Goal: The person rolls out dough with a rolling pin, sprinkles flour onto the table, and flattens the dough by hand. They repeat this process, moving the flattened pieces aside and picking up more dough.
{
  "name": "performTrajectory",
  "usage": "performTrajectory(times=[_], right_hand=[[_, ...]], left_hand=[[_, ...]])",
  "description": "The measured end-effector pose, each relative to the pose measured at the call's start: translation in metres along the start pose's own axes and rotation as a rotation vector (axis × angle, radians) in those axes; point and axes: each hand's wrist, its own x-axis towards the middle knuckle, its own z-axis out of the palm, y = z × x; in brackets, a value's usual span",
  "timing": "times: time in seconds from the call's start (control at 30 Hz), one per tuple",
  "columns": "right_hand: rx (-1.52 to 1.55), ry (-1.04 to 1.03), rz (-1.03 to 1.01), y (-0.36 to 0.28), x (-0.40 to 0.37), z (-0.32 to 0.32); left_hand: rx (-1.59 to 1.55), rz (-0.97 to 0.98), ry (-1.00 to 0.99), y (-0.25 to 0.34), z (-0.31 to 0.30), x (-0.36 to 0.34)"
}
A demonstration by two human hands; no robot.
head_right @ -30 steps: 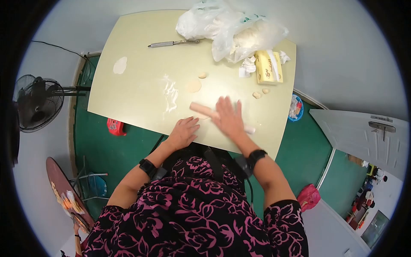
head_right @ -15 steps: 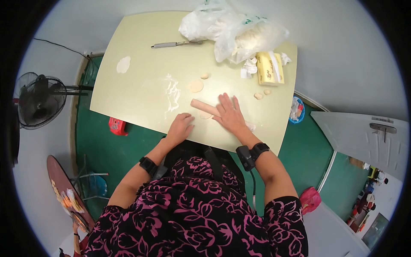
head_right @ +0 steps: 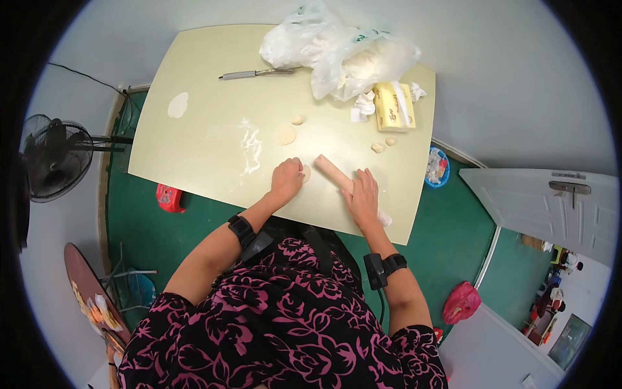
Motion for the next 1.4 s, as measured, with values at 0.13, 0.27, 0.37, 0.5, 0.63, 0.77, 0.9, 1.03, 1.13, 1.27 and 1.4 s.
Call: performTrajectory(times=[0.13,0.27,0.37,0.5,0.63,0.77,0.9,1.03,1.13,1.27,1.4], right_hand=[[0.025,-0.026,0.002,-0.003,-0.001,-0.004],[0.037,-0.007,-0.011,-0.008,0.007,-0.001],[0.062,-0.050,-0.060,-0.020,0.014,0.008],[-0.022,-0.176,-0.170,-0.045,0.007,0.016],[-0.193,-0.038,-0.104,-0.041,0.041,0.018],[-0.176,-0.226,-0.090,-0.036,0.043,0.018],[-0.095,-0.268,-0.199,-0.047,0.012,0.021],[-0.175,-0.055,0.015,-0.027,0.066,0.016],[-0.125,-0.207,-0.072,-0.037,0.047,0.019],[-0.116,-0.280,-0.129,-0.048,0.026,0.018],[-0.103,-0.119,-0.083,-0.021,0.071,0.016]], left_hand=[[-0.528,-0.338,-0.038,-0.004,-0.001,-0.001],[-0.952,-0.657,-0.068,-0.008,-0.004,-0.013],[-0.886,-0.622,-0.057,-0.014,-0.003,-0.041],[-0.820,-0.519,-0.109,-0.031,0.001,-0.077],[-0.834,-0.533,-0.135,-0.038,-0.004,-0.088],[-0.851,-0.566,-0.127,-0.033,-0.018,-0.076],[-0.883,-0.554,-0.113,-0.044,-0.018,-0.074],[-0.876,-0.559,-0.098,-0.043,-0.022,-0.074],[-0.835,-0.546,-0.148,-0.045,-0.023,-0.073],[-0.911,-0.604,-0.142,-0.050,-0.023,-0.070],[-0.900,-0.578,-0.143,-0.048,-0.025,-0.059]])
